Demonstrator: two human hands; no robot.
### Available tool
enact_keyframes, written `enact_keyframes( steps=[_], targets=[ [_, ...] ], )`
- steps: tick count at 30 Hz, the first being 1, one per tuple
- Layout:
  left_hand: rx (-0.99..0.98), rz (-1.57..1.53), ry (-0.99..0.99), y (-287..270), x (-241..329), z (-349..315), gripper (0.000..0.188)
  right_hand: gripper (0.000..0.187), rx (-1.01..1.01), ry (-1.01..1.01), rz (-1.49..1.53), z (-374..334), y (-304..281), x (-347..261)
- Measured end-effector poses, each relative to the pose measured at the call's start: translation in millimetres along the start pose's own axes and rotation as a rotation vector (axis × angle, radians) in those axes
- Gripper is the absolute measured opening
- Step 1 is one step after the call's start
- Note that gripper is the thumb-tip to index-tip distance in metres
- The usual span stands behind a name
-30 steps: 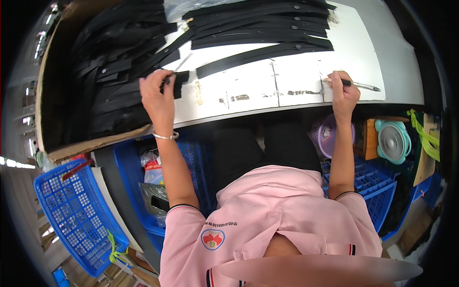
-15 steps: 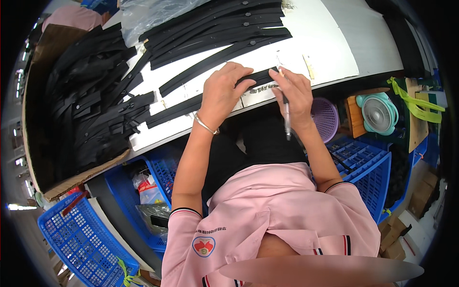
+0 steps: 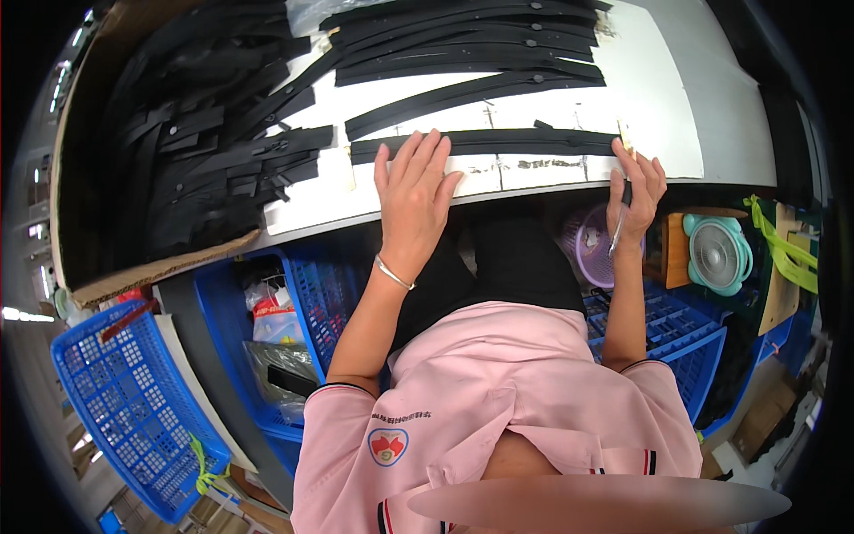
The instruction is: Marking specific points on black zippers using a template and a pen.
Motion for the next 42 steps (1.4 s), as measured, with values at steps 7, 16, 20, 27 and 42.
enact_keyframes(
  steps=[7,16,20,27,42],
  targets=[
    [0.048,0.097,-0.158,-21.7,-29.0,-34.6,0.061,0.026,-0.020,-0.005,-0.019,2.4,0.5,-0.7],
    [0.086,0.097,-0.198,-23.6,-32.7,-49.2,0.062,0.026,-0.079,0.054,-0.031,21.1,-5.6,-22.4],
    [0.113,0.088,-0.197,-23.3,-32.8,-49.9,0.062,0.027,-0.131,0.413,0.434,44.0,5.6,-72.3],
    [0.128,0.074,-0.215,-22.9,-34.0,-50.5,0.062,0.015,-0.461,0.480,0.999,73.7,85.5,-178.0],
    [0.163,0.039,-0.209,-24.0,-35.1,-50.9,0.068,0.016,-0.565,0.243,0.774,58.7,130.2,-201.0]
  ],
)
Point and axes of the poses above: each hand's wrist, its own z-axis towards the middle knuckle, its own y-axis out of the palm, x = y × z, the point moved 6 cm from there along z, towards the middle knuckle
